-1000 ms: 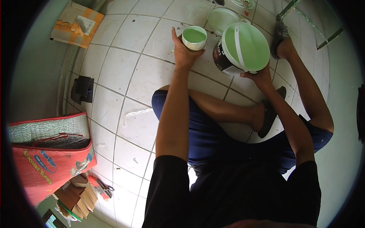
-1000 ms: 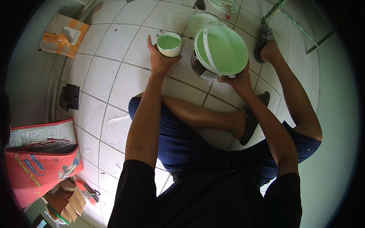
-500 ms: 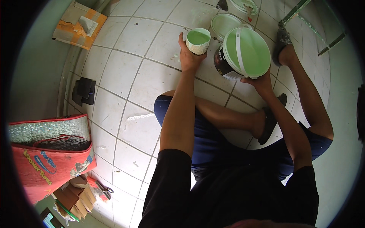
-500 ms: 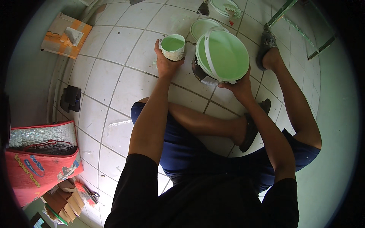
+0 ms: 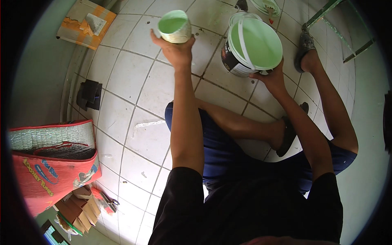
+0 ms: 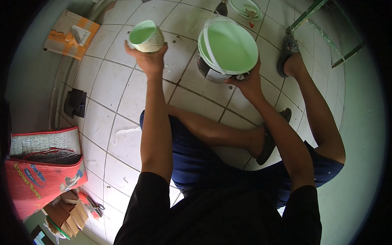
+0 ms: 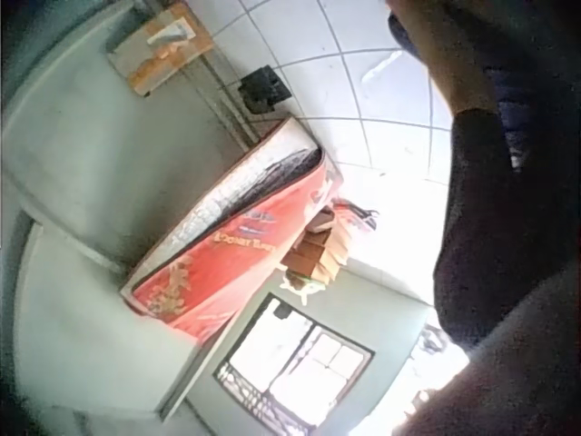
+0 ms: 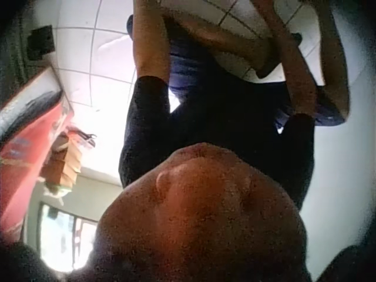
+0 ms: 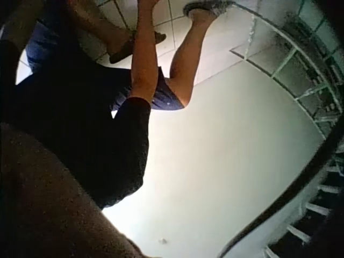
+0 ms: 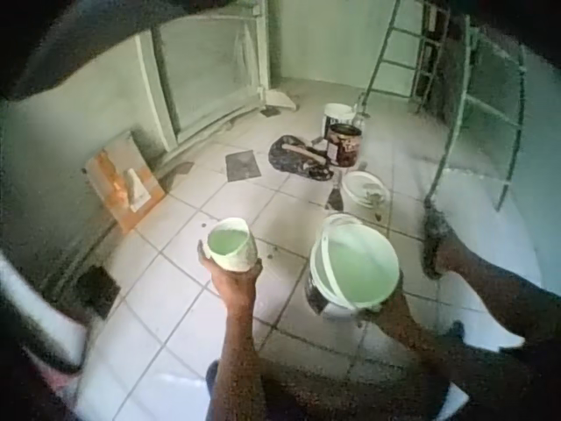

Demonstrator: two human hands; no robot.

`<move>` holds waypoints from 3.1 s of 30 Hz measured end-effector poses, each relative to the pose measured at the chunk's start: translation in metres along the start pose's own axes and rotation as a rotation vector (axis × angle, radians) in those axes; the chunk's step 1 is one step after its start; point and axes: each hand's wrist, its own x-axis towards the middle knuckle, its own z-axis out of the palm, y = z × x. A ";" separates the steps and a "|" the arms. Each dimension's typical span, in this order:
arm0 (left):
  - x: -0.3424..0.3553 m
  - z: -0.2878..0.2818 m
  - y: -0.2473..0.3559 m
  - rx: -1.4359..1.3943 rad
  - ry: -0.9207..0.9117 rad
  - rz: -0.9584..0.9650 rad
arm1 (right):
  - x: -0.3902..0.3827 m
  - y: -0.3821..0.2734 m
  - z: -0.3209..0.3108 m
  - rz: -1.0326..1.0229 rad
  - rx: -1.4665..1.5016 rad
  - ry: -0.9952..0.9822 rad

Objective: The person is opening paint buckets and mixing green paint using a stick or brush handle.

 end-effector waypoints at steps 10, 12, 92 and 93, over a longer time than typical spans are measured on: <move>0.020 -0.051 0.004 0.170 0.191 0.014 | 0.038 -0.023 0.073 -0.143 -0.032 0.140; 0.018 -0.055 0.000 0.179 0.178 0.024 | 0.044 -0.031 0.093 -0.143 -0.086 0.160; -0.127 0.080 0.059 -0.092 -0.780 -0.027 | 0.029 0.025 -0.016 0.476 0.878 0.204; -0.127 0.083 0.056 -0.089 -0.784 -0.028 | 0.029 0.027 -0.017 0.475 0.848 0.207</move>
